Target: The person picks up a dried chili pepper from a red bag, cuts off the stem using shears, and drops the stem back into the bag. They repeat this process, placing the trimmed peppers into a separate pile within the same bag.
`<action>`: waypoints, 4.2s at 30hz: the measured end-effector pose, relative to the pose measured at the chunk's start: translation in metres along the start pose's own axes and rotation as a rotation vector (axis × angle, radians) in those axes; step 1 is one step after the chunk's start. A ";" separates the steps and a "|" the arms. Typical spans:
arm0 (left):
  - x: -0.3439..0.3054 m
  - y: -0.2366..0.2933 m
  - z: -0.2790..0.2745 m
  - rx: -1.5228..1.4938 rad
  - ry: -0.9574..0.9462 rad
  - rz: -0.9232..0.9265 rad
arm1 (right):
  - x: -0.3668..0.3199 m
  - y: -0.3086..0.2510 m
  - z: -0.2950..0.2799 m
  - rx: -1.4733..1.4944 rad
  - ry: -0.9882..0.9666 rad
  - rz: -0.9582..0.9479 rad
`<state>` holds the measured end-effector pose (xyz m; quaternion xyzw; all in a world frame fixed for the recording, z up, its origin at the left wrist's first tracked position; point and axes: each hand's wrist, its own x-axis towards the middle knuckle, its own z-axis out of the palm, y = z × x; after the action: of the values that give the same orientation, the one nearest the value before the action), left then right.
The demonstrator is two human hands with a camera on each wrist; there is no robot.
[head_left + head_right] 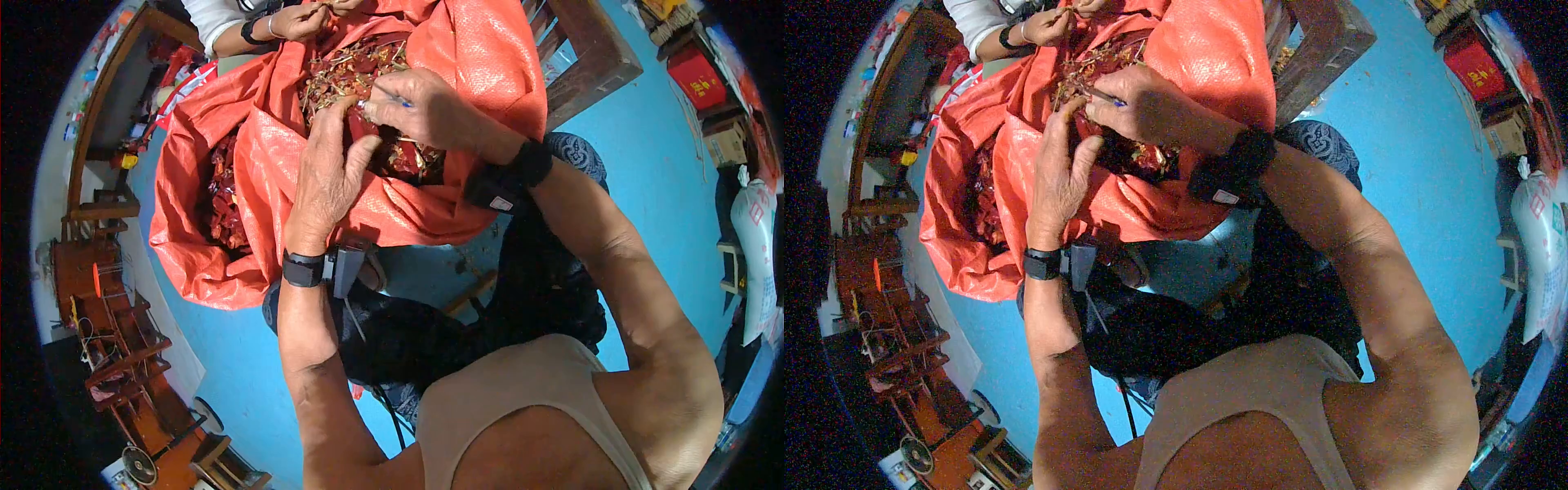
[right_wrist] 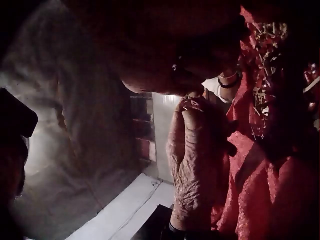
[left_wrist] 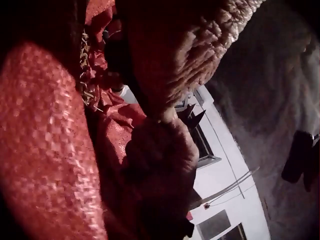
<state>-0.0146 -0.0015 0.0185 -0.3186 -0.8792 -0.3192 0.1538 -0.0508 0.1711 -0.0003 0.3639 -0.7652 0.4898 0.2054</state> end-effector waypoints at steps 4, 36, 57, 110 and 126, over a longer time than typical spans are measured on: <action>-0.005 -0.002 0.009 -0.048 0.057 -0.100 | 0.001 -0.011 -0.005 0.057 -0.056 0.275; -0.003 0.014 0.025 -0.477 0.044 -0.207 | -0.002 -0.012 0.011 1.080 0.212 0.625; -0.006 0.000 0.009 -0.544 0.117 -0.322 | 0.003 -0.015 -0.011 0.131 0.031 0.137; -0.010 0.001 0.004 -0.486 0.291 -0.294 | -0.006 -0.042 -0.015 -0.295 -0.121 0.099; -0.013 0.006 -0.002 -0.509 0.220 -0.394 | -0.006 -0.032 -0.005 -0.266 -0.146 0.075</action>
<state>-0.0010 -0.0055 0.0168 -0.1346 -0.7940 -0.5846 0.0987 -0.0227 0.1698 0.0174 0.3394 -0.8492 0.3637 0.1773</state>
